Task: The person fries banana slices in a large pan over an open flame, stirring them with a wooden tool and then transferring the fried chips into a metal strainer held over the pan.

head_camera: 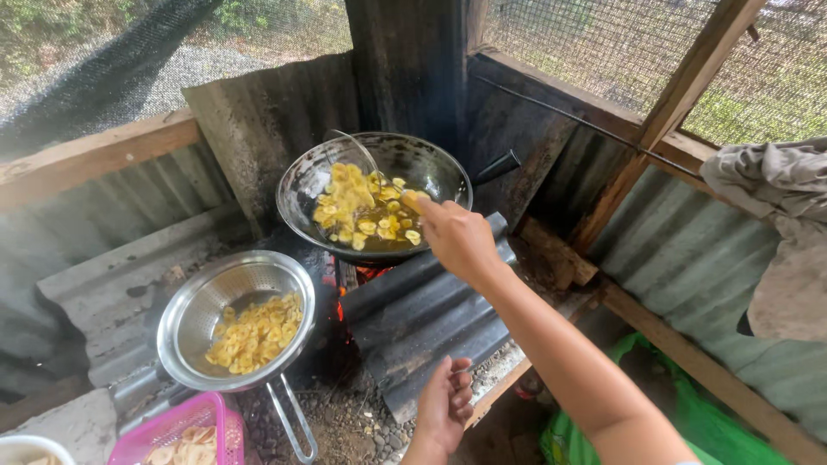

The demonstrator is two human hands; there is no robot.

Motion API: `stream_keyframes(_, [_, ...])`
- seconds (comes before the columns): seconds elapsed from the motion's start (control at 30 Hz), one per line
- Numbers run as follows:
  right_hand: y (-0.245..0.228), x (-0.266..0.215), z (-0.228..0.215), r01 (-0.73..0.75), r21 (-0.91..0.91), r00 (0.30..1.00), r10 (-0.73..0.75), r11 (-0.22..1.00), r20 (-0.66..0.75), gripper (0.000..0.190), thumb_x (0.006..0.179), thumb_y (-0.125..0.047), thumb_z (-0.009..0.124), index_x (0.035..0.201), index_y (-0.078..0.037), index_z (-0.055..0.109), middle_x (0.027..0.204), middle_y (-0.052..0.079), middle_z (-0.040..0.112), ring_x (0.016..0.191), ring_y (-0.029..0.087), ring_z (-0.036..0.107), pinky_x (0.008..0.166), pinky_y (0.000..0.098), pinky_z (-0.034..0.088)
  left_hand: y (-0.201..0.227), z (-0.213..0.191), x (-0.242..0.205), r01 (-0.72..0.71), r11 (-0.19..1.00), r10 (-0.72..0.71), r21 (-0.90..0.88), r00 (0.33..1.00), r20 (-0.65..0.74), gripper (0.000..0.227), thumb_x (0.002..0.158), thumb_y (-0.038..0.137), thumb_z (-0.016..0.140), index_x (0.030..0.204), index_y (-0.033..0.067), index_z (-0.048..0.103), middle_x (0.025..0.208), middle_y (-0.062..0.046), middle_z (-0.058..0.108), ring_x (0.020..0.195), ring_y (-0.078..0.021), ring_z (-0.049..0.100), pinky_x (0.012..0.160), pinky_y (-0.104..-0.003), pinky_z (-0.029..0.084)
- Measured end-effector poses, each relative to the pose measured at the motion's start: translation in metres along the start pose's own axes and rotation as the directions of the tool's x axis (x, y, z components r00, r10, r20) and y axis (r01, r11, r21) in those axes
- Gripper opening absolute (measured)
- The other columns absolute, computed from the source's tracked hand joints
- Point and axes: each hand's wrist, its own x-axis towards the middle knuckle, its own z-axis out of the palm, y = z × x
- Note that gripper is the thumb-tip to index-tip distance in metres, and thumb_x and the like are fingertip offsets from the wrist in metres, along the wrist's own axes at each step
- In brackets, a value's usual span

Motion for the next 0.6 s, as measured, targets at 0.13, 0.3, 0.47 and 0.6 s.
stream_keyframes(0.13, [-0.019, 0.012, -0.005, 0.156, -0.186, 0.987, -0.147, 0.970, 0.060, 0.041, 0.098, -0.017, 0.061, 0.138, -0.018, 0.060, 0.079, 0.012, 0.064, 0.061, 0.033, 0.066, 0.053, 0.0461, 0.053, 0.002, -0.004, -0.003, 0.000, 1.000, 0.001, -0.022, 0.999, 0.037, 0.033, 0.101, 0.039, 0.057, 0.109, 0.0079, 0.064, 0.073, 0.004, 0.052, 0.051, -0.0067, 0.036, 0.046, -0.025, 0.026])
stream_keyframes(0.3, [-0.016, 0.007, 0.018, 0.242, -0.255, 0.967, -0.212, 0.936, 0.140, 0.051, 0.093, -0.009, 0.057, 0.144, -0.011, 0.056, 0.079, 0.012, 0.064, 0.060, 0.029, 0.067, 0.049, 0.0420, 0.054, 0.003, -0.006, -0.003, -0.010, 0.999, 0.011, -0.032, 0.999, 0.040, 0.033, 0.101, 0.037, 0.056, 0.109, 0.0065, 0.064, 0.072, 0.003, 0.052, 0.052, -0.0068, 0.036, 0.047, -0.025, 0.026])
stream_keyframes(0.47, [0.003, 0.008, 0.062, 0.256, -0.209, 0.947, -0.202, 0.944, 0.249, 0.042, 0.093, -0.015, 0.058, 0.135, -0.014, 0.061, 0.076, 0.012, 0.067, 0.061, 0.030, 0.068, 0.051, 0.0435, 0.054, 0.000, 0.001, -0.006, -0.002, 0.999, 0.004, -0.035, 0.999, 0.051, 0.031, 0.101, 0.037, 0.057, 0.106, 0.0069, 0.064, 0.068, 0.003, 0.047, 0.050, -0.0069, 0.034, 0.045, -0.025, 0.025])
stream_keyframes(0.6, [0.028, 0.015, 0.075, 0.161, -0.336, 0.947, -0.049, 0.928, 0.318, 0.035, 0.095, -0.010, 0.054, 0.129, -0.010, 0.063, 0.078, 0.012, 0.069, 0.066, 0.030, 0.071, 0.053, 0.0444, 0.055, 0.004, -0.001, -0.013, -0.016, 1.000, 0.016, -0.005, 1.000, 0.000, 0.032, 0.102, 0.036, 0.055, 0.108, 0.0057, 0.064, 0.073, 0.002, 0.052, 0.053, -0.0072, 0.036, 0.046, -0.025, 0.027])
